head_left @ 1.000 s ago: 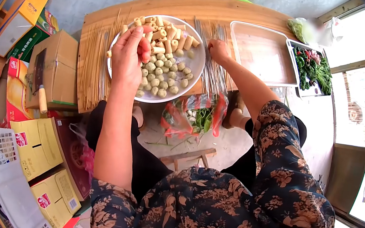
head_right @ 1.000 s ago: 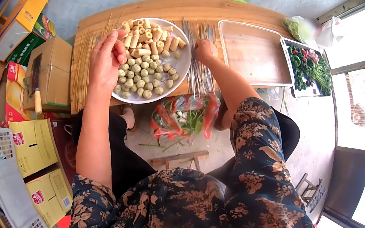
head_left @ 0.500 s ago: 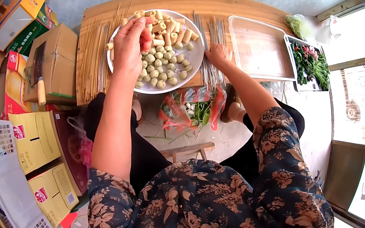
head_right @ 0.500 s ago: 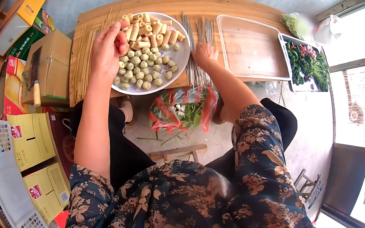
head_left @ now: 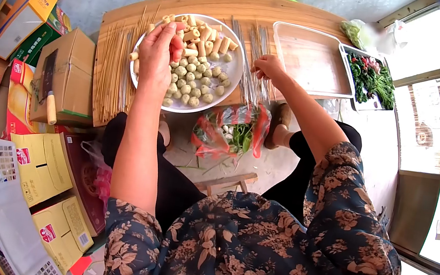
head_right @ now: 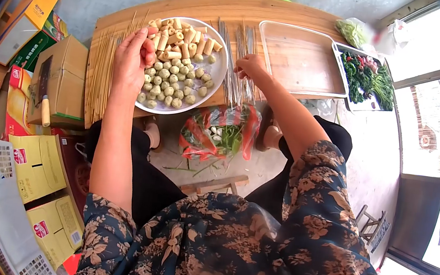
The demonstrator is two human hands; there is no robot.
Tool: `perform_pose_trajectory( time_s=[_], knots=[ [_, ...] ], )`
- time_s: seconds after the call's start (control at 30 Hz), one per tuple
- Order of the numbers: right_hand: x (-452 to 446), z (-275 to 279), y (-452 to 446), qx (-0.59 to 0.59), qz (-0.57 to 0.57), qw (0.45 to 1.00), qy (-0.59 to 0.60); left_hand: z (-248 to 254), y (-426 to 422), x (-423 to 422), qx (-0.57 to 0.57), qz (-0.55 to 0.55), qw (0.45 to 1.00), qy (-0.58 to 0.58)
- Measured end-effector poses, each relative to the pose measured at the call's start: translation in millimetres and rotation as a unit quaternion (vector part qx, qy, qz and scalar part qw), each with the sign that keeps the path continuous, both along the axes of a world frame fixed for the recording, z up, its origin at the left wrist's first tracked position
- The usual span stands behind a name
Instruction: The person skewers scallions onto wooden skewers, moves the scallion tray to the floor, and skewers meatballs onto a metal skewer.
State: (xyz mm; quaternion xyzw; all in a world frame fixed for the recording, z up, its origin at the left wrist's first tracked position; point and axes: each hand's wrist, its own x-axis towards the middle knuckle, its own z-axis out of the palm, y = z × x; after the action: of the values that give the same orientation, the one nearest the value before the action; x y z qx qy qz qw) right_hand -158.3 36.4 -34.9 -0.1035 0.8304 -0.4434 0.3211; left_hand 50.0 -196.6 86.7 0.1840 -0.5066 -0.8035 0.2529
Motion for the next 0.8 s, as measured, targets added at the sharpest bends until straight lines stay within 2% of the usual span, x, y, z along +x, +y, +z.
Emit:
perform_pose_trajectory(
  time_s=[0.07,0.23,0.3,0.43,0.5,0.57,0.63,0.7,0.8],
  knots=[
    [7,19,4,-0.113,-0.012,0.99,-0.084,1,0,-2,-0.005,0.002,1.0,-0.003],
    [32,79,-3,-0.243,-0.024,0.961,-0.127,-3,-3,-1,0.001,0.006,1.0,-0.014],
    [44,98,-8,-0.256,-0.02,0.958,-0.125,-7,-1,-2,-0.011,0.005,1.0,-0.029],
    [56,102,-7,-0.303,0.009,0.947,-0.109,-23,4,-2,-0.097,-0.011,0.993,-0.073],
    [59,91,-1,-0.332,0.012,0.934,-0.135,-27,13,-3,-0.191,-0.046,0.968,-0.157],
    [63,89,3,-0.339,0.002,0.928,-0.153,-50,20,-8,-0.267,-0.054,0.942,-0.194],
    [68,105,0,-0.348,-0.003,0.926,-0.15,-70,29,-14,-0.39,-0.092,0.884,-0.241],
    [72,117,0,-0.368,-0.011,0.919,-0.143,-80,45,-15,-0.518,-0.122,0.817,-0.225],
    [73,120,9,-0.387,0.01,0.916,-0.108,-101,58,-21,-0.555,-0.185,0.776,-0.236]
  ],
)
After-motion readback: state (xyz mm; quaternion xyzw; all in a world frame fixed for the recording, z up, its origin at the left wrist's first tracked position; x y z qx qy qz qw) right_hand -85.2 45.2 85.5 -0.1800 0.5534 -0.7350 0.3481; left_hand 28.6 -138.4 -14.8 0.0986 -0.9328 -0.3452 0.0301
